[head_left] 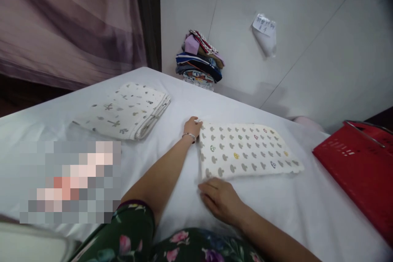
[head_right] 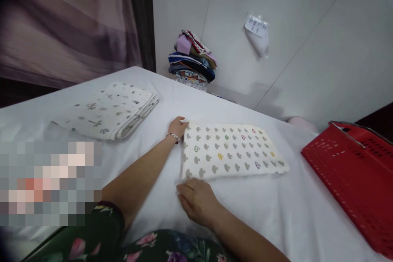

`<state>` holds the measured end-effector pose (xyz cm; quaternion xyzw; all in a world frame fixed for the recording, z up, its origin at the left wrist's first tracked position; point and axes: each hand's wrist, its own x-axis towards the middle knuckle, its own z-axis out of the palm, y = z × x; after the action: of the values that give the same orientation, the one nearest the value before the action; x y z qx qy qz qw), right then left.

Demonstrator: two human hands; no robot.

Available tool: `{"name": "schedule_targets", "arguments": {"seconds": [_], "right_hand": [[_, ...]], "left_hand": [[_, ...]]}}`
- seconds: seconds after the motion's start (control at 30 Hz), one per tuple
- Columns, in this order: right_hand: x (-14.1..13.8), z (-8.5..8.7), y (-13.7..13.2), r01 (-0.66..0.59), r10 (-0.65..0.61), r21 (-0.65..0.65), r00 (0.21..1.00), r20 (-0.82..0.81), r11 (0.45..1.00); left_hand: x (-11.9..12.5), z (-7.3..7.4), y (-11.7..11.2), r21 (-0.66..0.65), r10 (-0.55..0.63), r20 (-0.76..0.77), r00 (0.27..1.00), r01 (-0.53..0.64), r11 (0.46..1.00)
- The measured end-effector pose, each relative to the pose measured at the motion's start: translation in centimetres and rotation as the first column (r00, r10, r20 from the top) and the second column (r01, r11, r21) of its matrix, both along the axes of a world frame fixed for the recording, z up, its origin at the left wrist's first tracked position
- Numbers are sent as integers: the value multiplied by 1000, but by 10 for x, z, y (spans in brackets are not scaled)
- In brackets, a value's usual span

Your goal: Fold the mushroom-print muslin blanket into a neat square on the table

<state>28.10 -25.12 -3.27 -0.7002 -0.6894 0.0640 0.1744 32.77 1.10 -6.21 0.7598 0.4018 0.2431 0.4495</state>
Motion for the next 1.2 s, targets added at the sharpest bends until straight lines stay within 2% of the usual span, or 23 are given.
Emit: {"name": "schedule_targets", "arguments": {"seconds": [0.07,0.2,0.3,0.4,0.57,0.7,0.9,1.1,1.2], "right_hand": [[4,5,-5,-10,13,67,999,-37,998],[12,12,1,95,-90,230,995,-31,969],[11,8,9,59,-72,182,995,66,982],[8,-5,12,45,-65,134,987,144,990],[13,-20,10,51,-77,152,983,166,987],[16,-21,11,49,-80,217,988,136,975],[10,-21,13,47,-70,117,977,201,992],[13,-20,11,117,-148,167,972,184,979],[17,-23,11,131,-153,131,971,182,983]], "left_hand": [[1,-2,1,-4,3,-9,1000,-3,1000],[1,-5,4,-25,-1,-15,1000,0,1000],[0,-6,6,-38,-10,-2,1000,10,999],[0,-8,6,-39,-19,12,1000,19,999],[2,-8,5,7,-21,14,1000,21,1000],[1,-4,4,71,-28,8,1000,27,997],[1,-5,5,154,-47,-39,998,53,987],[2,-5,7,155,-35,-74,997,46,987],[2,-3,8,158,-32,-77,997,44,987]]}}
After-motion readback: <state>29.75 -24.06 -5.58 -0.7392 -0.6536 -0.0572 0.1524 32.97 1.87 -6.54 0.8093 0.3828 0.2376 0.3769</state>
